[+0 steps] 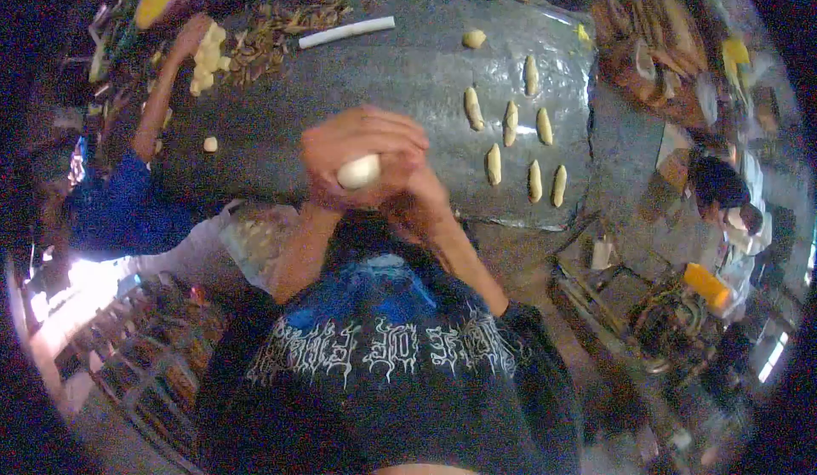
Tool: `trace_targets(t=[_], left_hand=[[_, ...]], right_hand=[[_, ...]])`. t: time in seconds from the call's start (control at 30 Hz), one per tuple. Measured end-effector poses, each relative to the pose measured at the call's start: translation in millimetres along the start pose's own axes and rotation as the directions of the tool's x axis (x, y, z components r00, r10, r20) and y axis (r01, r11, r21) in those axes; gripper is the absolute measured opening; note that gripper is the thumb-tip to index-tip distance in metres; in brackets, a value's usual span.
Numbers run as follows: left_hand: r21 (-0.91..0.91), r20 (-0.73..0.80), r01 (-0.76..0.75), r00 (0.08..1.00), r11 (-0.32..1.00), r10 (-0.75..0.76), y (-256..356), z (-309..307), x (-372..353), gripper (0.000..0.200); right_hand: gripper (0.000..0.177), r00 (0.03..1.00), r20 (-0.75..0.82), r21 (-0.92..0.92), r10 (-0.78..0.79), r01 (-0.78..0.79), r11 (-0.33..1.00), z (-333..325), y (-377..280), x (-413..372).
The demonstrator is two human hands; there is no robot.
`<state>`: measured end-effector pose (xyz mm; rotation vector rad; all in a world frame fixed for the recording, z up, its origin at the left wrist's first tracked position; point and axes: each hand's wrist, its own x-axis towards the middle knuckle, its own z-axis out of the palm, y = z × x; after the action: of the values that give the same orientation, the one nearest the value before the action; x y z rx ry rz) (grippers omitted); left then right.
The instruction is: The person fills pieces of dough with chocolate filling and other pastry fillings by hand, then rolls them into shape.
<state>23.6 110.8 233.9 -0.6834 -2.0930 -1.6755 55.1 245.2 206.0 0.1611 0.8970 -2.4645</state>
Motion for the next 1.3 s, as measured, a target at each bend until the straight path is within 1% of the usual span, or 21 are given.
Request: trace_targets(t=[0.07, 0.13, 0.2, 0.27, 0.3, 0.37, 0.47, 0.57, 0.7, 0.77, 0.8, 0.83, 0.87, 0.9, 0.97, 1.03, 1.13, 1.17, 1.2, 1.23, 1.3], left_hand=[[-0.03, 0.083, -0.036, 0.996, 0.999, 0.038, -30, -8, -4, 0.017], [0.158, 0.177, -0.032, 0.984, 0.987, 0.003, -56, -13, -10, 0.03], [0.211, 0.113, -0.057, 0.993, 0.976, 0.034, -81, -19, -11, 0.042], [-0.382, -0.148, 0.312, 0.908, 0.87, -0.391, -59, -39, 6, 0.061], [-0.173, -0.294, 0.179, 0.929, 0.969, -0.224, -61, -59, 12, 0.065], [0.078, -0.398, 0.088, 0.916, 0.993, -0.05, -78, -105, 8, 0.072], [0.226, -0.37, 0.225, 0.92, 0.948, -0.13, -111, -171, -21, 0.054], [0.318, -0.299, 0.4, 0.903, 0.86, -0.31, -131, -216, -41, 0.037], [0.154, -0.305, 0.545, 0.819, 0.824, -0.486, -149, -246, -57, 0.025], [0.094, -0.293, 0.598, 0.781, 0.796, -0.552, -158, -251, -67, 0.024], [0.049, -0.272, 0.634, 0.752, 0.772, -0.6, -163, -251, -72, 0.026], [0.007, -0.246, 0.666, 0.724, 0.746, -0.644, -169, -250, -74, 0.028], [-0.034, -0.219, 0.696, 0.695, 0.717, -0.685, -175, -249, -74, 0.03], [-0.075, -0.193, 0.668, 0.719, 0.74, -0.668, -177, -244, -69, 0.032], [-0.153, -0.154, 0.605, 0.767, 0.782, -0.623, -181, -226, -51, 0.037], [-0.302, -0.098, 0.558, 0.789, 0.773, -0.607, -177, -201, -28, 0.042], [-0.5, -0.039, 0.629, 0.671, 0.596, -0.741, -130, -171, 12, 0.035], [-0.503, -0.021, 0.655, 0.643, 0.564, -0.765, -119, -164, 17, 0.034], [-0.42, -0.016, 0.698, 0.634, 0.58, -0.773, -111, -157, 18, 0.032], [-0.434, -0.039, 0.688, 0.631, 0.582, -0.775, -105, -147, 14, 0.03], [-0.556, -0.112, 0.603, 0.627, 0.572, -0.771, -99, -124, -5, 0.027]], right_hand=[[0.048, 0.997, 0.069, 0.046, -0.019, 0.016, 0.999, -10, -2, 6], [0.045, 0.942, 0.012, 0.347, 0.335, -0.318, 0.882, -31, -8, 30], [0.039, 0.985, 0.016, 0.099, 0.17, -0.17, 0.98, -42, -12, 50], [0.036, 0.986, 0.15, -0.14, 0.066, -0.045, 0.989, 6, -55, 77], [0.036, 0.982, 0.19, -0.292, 0.013, 0.044, 0.955, 27, -75, 94], [0.04, 0.97, 0.196, -0.703, -0.143, 0.241, 0.669, 55, -112, 166], [0.047, 0.917, 0.26, -0.965, -0.302, 0.261, -0.037, 99, -131, 273], [0.042, 0.938, 0.328, -0.752, -0.109, 0.189, -0.632, 97, -112, 385], [0.041, 0.912, 0.409, -0.435, 0.027, 0.22, -0.873, 47, -73, 459], [0.041, 0.904, 0.422, -0.635, -0.07, 0.24, -0.734, 36, -77, 463], [0.042, 0.959, 0.232, -0.952, -0.162, 0.189, -0.242, 38, -80, 461], [0.044, 0.991, 0.01, -0.942, -0.136, 0.055, 0.331, 35, -88, 456], [0.045, 0.986, -0.169, -0.608, 0.004, -0.107, 0.786, 32, -93, 451], [0.049, 0.993, -0.079, -0.39, 0.093, -0.116, 0.913, 38, -92, 438], [0.057, 0.97, 0.157, 0.102, 0.186, -0.203, 0.974, 52, -83, 389], [0.059, 0.954, 0.265, 0.185, 0.139, -0.192, 0.964, 61, -56, 342], [0.064, 0.945, 0.315, 0.355, 0.091, -0.206, 0.912, 69, -6, 266], [0.067, 0.993, -0.032, 0.363, 0.112, -0.093, 0.927, 99, 12, 240], [0.069, 0.919, -0.376, 0.328, 0.118, 0.013, 0.944, 122, 18, 218], [0.07, 0.996, 0.017, 0.259, 0.088, -0.09, 0.962, 93, 28, 204], [0.071, 0.982, 0.188, -0.185, -0.037, 0.072, 0.98, 49, 44, 173]])
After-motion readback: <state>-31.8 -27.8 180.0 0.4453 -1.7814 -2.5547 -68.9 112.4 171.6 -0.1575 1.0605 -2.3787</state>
